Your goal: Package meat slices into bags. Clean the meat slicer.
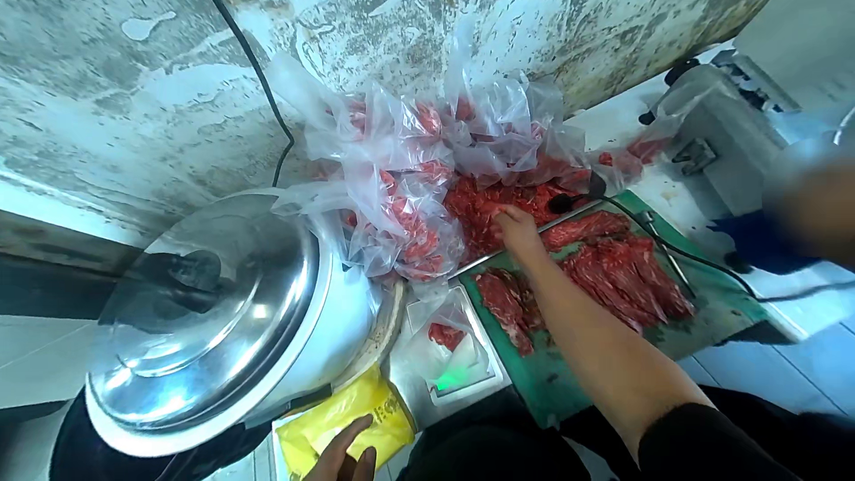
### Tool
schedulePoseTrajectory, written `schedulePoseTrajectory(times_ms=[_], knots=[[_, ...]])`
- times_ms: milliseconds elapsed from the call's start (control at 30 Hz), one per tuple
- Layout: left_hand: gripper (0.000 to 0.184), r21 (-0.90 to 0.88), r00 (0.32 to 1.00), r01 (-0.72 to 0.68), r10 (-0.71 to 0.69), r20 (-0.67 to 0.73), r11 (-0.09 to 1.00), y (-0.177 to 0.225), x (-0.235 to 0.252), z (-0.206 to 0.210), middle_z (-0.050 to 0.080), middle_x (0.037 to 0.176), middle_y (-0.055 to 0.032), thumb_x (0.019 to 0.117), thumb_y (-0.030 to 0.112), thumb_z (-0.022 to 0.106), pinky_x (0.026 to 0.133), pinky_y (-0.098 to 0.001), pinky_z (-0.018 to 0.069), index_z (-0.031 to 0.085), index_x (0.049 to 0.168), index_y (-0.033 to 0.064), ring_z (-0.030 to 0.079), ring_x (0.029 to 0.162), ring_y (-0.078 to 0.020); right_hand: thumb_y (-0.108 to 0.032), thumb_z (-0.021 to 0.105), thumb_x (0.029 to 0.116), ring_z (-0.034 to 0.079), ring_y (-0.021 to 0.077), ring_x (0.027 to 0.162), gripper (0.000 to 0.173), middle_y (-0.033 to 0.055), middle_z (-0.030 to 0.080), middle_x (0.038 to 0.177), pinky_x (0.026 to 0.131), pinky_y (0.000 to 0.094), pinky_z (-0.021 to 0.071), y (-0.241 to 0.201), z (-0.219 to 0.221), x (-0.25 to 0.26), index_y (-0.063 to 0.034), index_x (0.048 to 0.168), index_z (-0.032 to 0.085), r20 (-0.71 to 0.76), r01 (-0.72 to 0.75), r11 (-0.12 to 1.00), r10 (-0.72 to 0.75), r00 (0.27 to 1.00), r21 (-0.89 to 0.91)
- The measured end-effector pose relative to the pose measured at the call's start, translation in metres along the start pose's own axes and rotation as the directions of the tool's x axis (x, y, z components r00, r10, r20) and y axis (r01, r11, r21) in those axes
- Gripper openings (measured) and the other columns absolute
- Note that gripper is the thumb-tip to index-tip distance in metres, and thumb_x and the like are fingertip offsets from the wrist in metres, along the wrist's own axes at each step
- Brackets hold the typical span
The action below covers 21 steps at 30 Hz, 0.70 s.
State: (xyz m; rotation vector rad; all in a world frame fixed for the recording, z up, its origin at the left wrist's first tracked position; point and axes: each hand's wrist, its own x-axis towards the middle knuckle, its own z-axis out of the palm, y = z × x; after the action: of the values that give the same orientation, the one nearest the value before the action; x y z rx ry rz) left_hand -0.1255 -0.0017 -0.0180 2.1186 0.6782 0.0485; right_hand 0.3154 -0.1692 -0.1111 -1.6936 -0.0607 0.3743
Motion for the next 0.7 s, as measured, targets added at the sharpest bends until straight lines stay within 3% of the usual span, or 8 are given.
schedulePoseTrajectory(times_ms=[67, 133, 233, 333, 467, 600, 633, 700], knots=[[0.035, 0.024, 0.999, -0.026, 0.025, 0.034, 0.999, 0.002, 0.005, -0.002, 0.07, 0.082, -0.0071, 0.0988, 0.011, 0.062, 0.051, -0.0309, 0.0531, 0.065, 0.133, 0.0058, 0.058, 0.054, -0.0121, -0.025, 0.048, 0.1073, 0.066, 0.0228, 0.088, 0.034, 0.0152, 0.069, 0.105, 0.081, 0.0458, 0.0555, -0.013, -0.005, -0.006, -0.003, 0.125, 0.067, -0.026, 0.005, 0.999, -0.006, 1.0, -0.035], [0.035, 0.04, 0.997, -0.041, 0.039, 0.059, 0.998, 0.005, 0.013, -0.005, 0.071, 0.084, -0.0033, 0.0984, 0.012, 0.062, 0.05, -0.0282, 0.053, 0.066, 0.133, 0.0102, 0.058, 0.054, -0.0097, -0.024, 0.047, 0.107, 0.065, 0.0201, 0.081, 0.033, 0.0139, 0.068, 0.101, 0.075, 0.0429, 0.0562, -0.026, -0.008, -0.013, -0.003, 0.125, 0.066, -0.057, 0.028, 0.998, -0.031, 0.998, -0.061], [0.035, 0.031, 0.995, -0.083, 0.08, 0.063, 0.996, 0.001, 0.026, -0.007, 0.073, 0.102, 0.0004, 0.0973, 0.015, 0.061, 0.051, -0.023, 0.0529, 0.068, 0.131, 0.0132, 0.059, 0.058, -0.0051, -0.02, 0.048, 0.1064, 0.066, 0.0175, 0.083, 0.03, 0.011, 0.067, 0.103, 0.073, 0.0386, 0.0587, -0.054, -0.008, -0.031, -0.0044, 0.127, 0.064, -0.092, 0.072, 0.997, -0.069, 0.993, 0.035], [0.035, 0.018, 0.988, -0.129, 0.127, 0.088, 0.991, -0.01, 0.036, -0.01, 0.073, 0.113, 0.0033, 0.0974, 0.02, 0.059, 0.053, -0.0209, 0.0534, 0.069, 0.13, 0.0154, 0.061, 0.061, -0.0028, -0.016, 0.048, 0.1063, 0.069, 0.0175, 0.081, 0.022, 0.0077, 0.066, 0.098, 0.07, 0.0388, 0.0617, -0.087, -0.006, -0.059, -0.0059, 0.12, 0.063, -0.118, 0.109, 0.975, -0.087, 0.989, 0.195], [0.033, -0.074, 0.974, -0.159, 0.168, 0.152, 0.985, -0.022, 0.045, -0.016, 0.074, 0.101, 0.0039, 0.0968, 0.02, 0.06, 0.052, -0.022, 0.0537, 0.069, 0.129, 0.0164, 0.061, 0.059, -0.0047, -0.012, 0.045, 0.1067, 0.071, 0.0183, 0.077, 0.018, 0.0064, 0.068, 0.094, 0.067, 0.0393, 0.0641, -0.132, 0.002, -0.119, -0.007, 0.111, 0.062, -0.1, 0.208, 0.925, -0.185, 0.978, 0.319], [0.035, -0.194, 0.929, -0.244, 0.287, 0.236, 0.95, -0.033, 0.059, -0.023, 0.07, 0.084, 0.0026, 0.0978, 0.018, 0.062, 0.047, -0.0238, 0.05, 0.068, 0.132, 0.015, 0.056, 0.053, -0.007, -0.01, 0.045, 0.1033, 0.069, 0.0159, 0.071, 0.021, 0.0068, 0.069, 0.091, 0.062, 0.0352, 0.063, -0.155, 0.012, -0.188, -0.0051, 0.113, 0.063, 0.027, 0.265, 0.928, -0.281, 0.959, 0.264], [0.035, -0.199, 0.92, -0.255, 0.301, 0.252, 0.946, -0.036, 0.064, -0.025, 0.069, 0.083, 0.0028, 0.0979, 0.018, 0.062, 0.046, -0.0238, 0.0499, 0.068, 0.133, 0.0152, 0.056, 0.053, -0.0069, -0.011, 0.046, 0.103, 0.069, 0.0151, 0.071, 0.021, 0.0069, 0.069, 0.091, 0.061, 0.0337, 0.0627, -0.154, 0.014, -0.203, -0.0052, 0.113, 0.063, 0.052, 0.268, 0.932, -0.289, 0.956, 0.245], [0.035, -0.198, 0.906, -0.278, 0.325, 0.272, 0.94, -0.044, 0.075, -0.028, 0.073, 0.095, 0.0037, 0.098, 0.02, 0.061, 0.048, -0.0226, 0.0509, 0.068, 0.132, 0.0171, 0.058, 0.056, -0.0052, -0.011, 0.047, 0.1031, 0.069, 0.0152, 0.073, 0.022, 0.0078, 0.069, 0.094, 0.063, 0.033, 0.063, -0.148, 0.021, -0.228, -0.0048, 0.114, 0.064, 0.079, 0.27, 0.94, -0.291, 0.953, 0.207]])
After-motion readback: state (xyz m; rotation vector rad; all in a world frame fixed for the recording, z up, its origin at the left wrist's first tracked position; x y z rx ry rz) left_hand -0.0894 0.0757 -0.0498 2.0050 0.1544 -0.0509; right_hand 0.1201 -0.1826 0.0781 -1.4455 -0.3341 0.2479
